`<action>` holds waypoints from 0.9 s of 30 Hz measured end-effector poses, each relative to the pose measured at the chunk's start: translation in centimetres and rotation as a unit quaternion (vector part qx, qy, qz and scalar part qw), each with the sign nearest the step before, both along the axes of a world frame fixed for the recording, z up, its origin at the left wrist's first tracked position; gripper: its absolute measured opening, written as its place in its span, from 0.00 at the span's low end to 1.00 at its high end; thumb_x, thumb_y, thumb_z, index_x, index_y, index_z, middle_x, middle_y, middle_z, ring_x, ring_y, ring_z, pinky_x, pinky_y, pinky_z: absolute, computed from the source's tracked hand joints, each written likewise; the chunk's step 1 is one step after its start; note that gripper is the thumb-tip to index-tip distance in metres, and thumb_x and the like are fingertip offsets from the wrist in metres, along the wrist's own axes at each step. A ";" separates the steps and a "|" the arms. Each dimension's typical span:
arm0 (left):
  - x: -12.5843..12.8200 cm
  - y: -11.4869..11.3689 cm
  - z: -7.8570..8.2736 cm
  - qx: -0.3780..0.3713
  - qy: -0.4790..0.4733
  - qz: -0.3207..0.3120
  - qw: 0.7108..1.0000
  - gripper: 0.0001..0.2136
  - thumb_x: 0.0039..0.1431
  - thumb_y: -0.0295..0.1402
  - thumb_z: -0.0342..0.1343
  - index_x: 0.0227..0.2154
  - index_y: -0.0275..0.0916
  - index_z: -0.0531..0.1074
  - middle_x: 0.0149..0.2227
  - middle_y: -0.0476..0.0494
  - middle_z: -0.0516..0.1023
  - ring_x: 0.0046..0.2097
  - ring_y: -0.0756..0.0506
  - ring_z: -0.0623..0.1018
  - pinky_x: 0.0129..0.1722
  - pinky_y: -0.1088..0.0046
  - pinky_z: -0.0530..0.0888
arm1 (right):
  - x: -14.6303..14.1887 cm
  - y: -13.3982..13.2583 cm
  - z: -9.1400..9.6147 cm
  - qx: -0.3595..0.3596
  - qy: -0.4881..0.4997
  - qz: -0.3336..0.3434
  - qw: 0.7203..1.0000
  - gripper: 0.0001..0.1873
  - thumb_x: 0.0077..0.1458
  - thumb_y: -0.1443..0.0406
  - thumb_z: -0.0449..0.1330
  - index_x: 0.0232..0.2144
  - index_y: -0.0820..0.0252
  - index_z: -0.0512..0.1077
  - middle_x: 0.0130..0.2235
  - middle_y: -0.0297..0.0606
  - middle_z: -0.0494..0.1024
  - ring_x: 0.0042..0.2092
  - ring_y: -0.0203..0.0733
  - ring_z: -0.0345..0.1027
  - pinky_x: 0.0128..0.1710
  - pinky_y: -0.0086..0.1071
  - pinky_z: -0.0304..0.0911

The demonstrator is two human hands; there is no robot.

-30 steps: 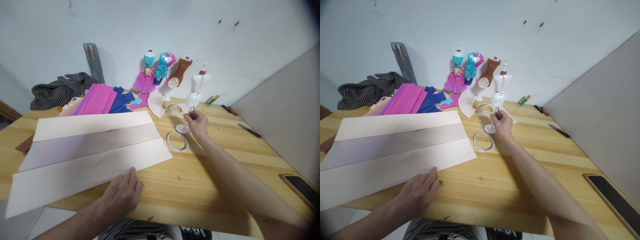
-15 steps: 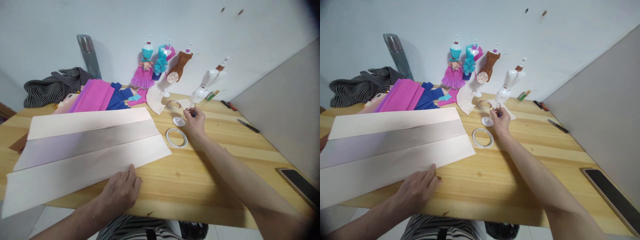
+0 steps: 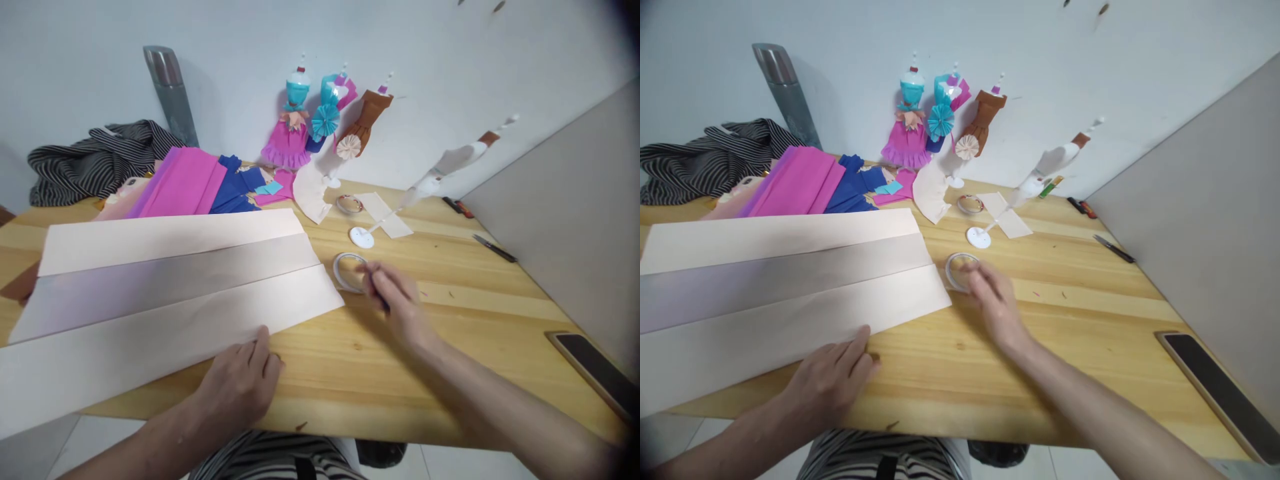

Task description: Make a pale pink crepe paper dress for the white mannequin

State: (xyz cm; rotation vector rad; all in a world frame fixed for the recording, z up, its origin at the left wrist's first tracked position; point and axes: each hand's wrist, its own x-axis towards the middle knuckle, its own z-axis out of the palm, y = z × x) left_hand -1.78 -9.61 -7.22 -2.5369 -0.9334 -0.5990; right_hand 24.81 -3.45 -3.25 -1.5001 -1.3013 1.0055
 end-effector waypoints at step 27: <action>-2.3 -0.1 1.1 -0.144 -0.061 0.059 0.986 0.05 0.59 0.22 0.51 0.32 0.36 0.71 0.39 0.39 0.78 0.35 0.43 0.75 0.30 0.68 0.72 | -11.0 -6.0 0.4 -0.518 0.294 0.119 0.794 0.17 0.66 0.57 0.44 0.35 0.63 0.64 0.20 0.31 0.69 0.15 0.32 0.64 0.13 0.24 0.61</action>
